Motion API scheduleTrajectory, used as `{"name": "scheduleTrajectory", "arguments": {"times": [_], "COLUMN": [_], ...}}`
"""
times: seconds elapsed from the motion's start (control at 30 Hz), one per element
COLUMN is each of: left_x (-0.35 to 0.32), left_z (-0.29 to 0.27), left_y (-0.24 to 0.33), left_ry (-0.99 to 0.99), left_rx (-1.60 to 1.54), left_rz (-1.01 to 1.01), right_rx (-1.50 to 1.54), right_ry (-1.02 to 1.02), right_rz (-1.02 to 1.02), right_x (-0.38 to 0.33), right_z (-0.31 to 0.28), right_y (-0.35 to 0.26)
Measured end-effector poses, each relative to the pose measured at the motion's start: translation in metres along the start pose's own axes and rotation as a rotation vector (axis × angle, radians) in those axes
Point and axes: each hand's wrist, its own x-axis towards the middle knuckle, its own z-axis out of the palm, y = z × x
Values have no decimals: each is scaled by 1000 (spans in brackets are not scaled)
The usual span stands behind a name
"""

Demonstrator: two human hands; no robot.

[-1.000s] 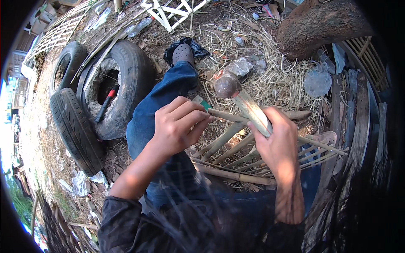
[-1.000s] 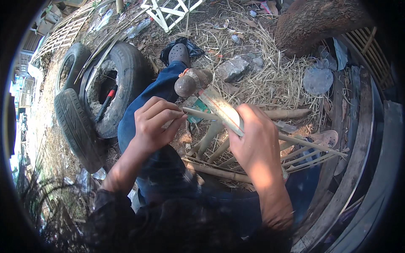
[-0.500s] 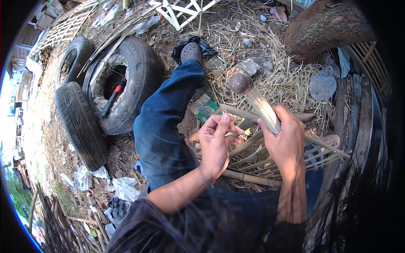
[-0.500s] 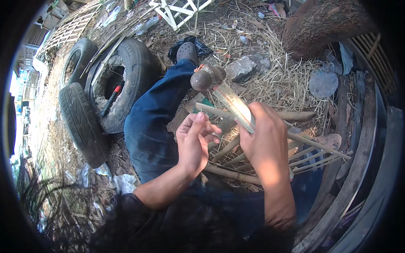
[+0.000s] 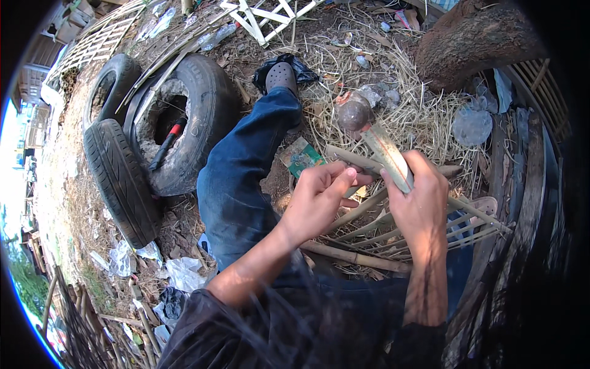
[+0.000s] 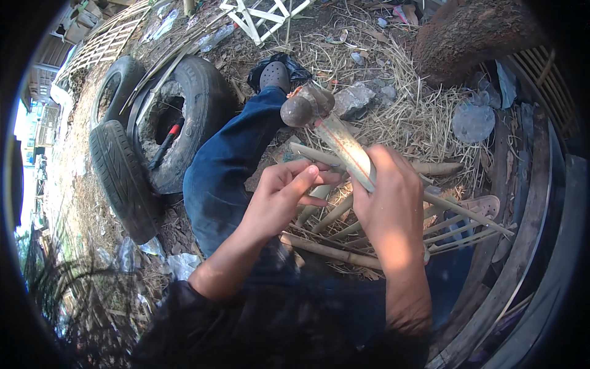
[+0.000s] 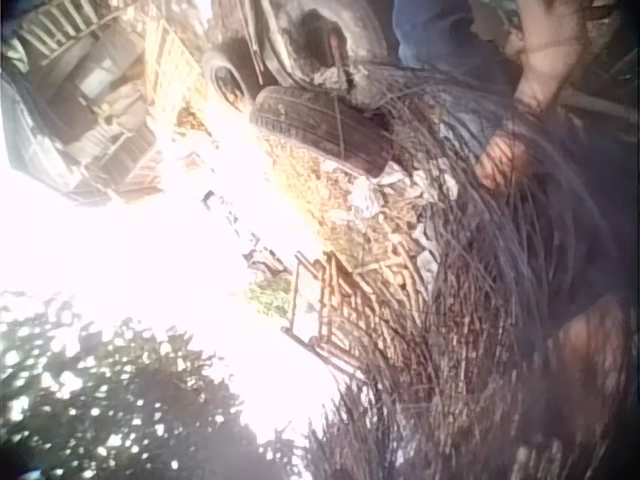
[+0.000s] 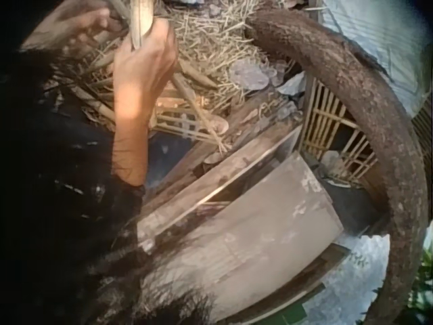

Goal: The person constructs a bamboo lattice by positioning thin bamboo strips and securing them with nails using a hammer.

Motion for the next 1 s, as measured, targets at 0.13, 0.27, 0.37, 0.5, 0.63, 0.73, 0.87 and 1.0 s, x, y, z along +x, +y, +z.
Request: {"name": "scheduleTrajectory", "arguments": {"times": [0.13,0.27,0.37,0.5,0.63,0.73,0.87,1.0], "left_x": [-5,-1,8,27,33,33,31,31], "left_z": [-22,-45,-47,-58,-62,-60,-53,-49], "left_y": [16,8,28,41,26,14,0,-16], "left_ry": [-32,243,254,110,150,299,439,567], "left_rx": [332,1184,1326,1369,1427,1445,1400,1360], "left_rz": [-59,585,836,1124,1265,1319,1260,1216], "right_rx": [23,20,42,4,19,19,8,42], "right_ry": [-35,-58,-57,-72,-50,-50,-53,-64], "right_rz": [22,18,20,16,-4,-11,2,36], "right_x": [-1,0,-1,-2,-2,-3,-2,0], "right_z": [0,1,2,1,2,2,0,3], "right_y": [-1,-2,0,-4,-1,-3,-3,-3]}}
